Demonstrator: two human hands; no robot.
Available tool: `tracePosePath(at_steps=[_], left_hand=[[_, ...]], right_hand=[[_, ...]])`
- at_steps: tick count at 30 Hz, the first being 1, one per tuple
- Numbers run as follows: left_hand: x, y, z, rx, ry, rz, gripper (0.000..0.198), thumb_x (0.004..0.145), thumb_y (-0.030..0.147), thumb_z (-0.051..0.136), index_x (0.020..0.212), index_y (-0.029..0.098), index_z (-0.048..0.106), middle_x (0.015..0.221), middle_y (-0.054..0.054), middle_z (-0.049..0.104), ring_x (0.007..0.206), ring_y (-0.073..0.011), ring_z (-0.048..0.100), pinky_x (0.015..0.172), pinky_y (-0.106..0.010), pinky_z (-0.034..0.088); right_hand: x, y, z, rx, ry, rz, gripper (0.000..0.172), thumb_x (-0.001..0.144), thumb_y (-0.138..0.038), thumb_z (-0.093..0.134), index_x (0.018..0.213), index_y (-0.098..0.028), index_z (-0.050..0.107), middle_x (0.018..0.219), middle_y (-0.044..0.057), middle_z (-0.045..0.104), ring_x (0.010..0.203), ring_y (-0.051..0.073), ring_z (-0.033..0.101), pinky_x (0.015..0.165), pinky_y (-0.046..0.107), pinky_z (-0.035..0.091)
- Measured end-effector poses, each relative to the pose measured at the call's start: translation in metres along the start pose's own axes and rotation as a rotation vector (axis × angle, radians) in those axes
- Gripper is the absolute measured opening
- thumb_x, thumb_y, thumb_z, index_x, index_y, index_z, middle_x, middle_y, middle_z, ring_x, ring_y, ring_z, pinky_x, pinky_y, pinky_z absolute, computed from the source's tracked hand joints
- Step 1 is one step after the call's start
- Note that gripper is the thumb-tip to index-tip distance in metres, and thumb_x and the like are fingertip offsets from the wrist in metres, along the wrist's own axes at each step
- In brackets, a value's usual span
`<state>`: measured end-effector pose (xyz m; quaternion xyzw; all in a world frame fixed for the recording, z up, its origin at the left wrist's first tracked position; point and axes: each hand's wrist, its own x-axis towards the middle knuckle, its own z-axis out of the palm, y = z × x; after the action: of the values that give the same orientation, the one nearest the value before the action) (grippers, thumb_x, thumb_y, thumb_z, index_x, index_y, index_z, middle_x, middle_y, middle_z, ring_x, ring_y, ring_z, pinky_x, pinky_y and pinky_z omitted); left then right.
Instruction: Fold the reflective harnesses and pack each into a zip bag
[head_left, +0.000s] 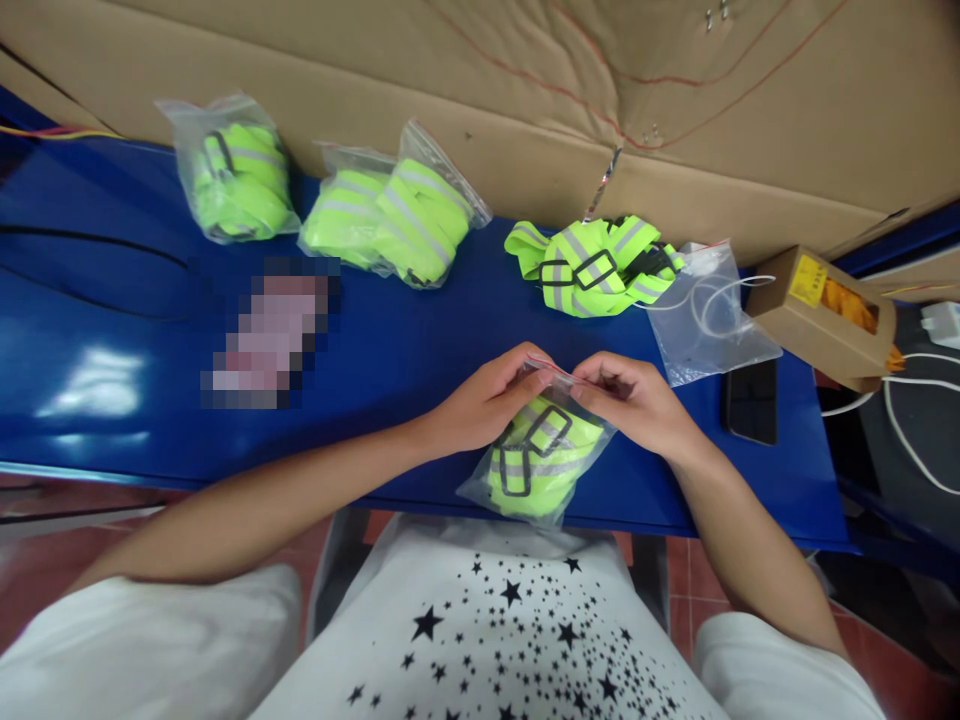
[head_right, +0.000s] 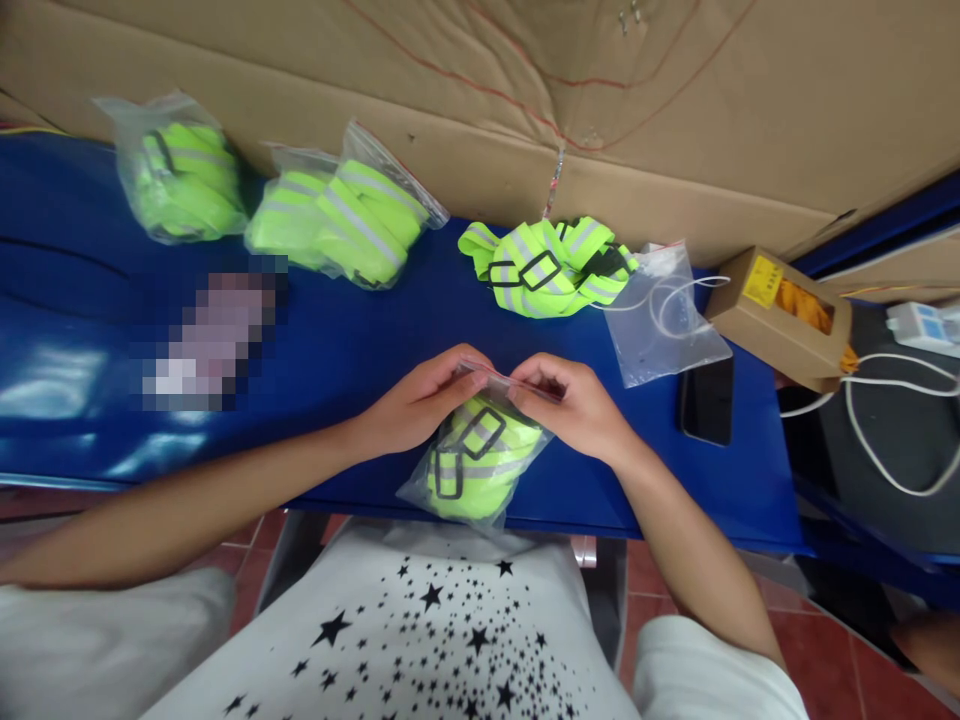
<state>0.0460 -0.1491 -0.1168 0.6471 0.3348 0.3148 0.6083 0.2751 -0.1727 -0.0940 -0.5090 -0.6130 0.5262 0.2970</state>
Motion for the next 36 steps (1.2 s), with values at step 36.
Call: tracePosePath(at_steps=[36], left_hand=[[0.001,0.011,-0.014,0.118,-0.086,-0.013,0.029,0.102,0.035,0.058,0.11,0.017,0.079,0.109,-0.005,0.082,0.1,-0.0174,0.076,0.085,-0.025,0.055]], right_hand=[[-0.005,0.0,-0.001,-0.213,0.009,-0.135,0.023,0.094,-0.04,0.072,0.095,-0.018,0.074,0.056,-0.009,0.033,0.052,0.005,0.029,0.05,0.022,0.024]])
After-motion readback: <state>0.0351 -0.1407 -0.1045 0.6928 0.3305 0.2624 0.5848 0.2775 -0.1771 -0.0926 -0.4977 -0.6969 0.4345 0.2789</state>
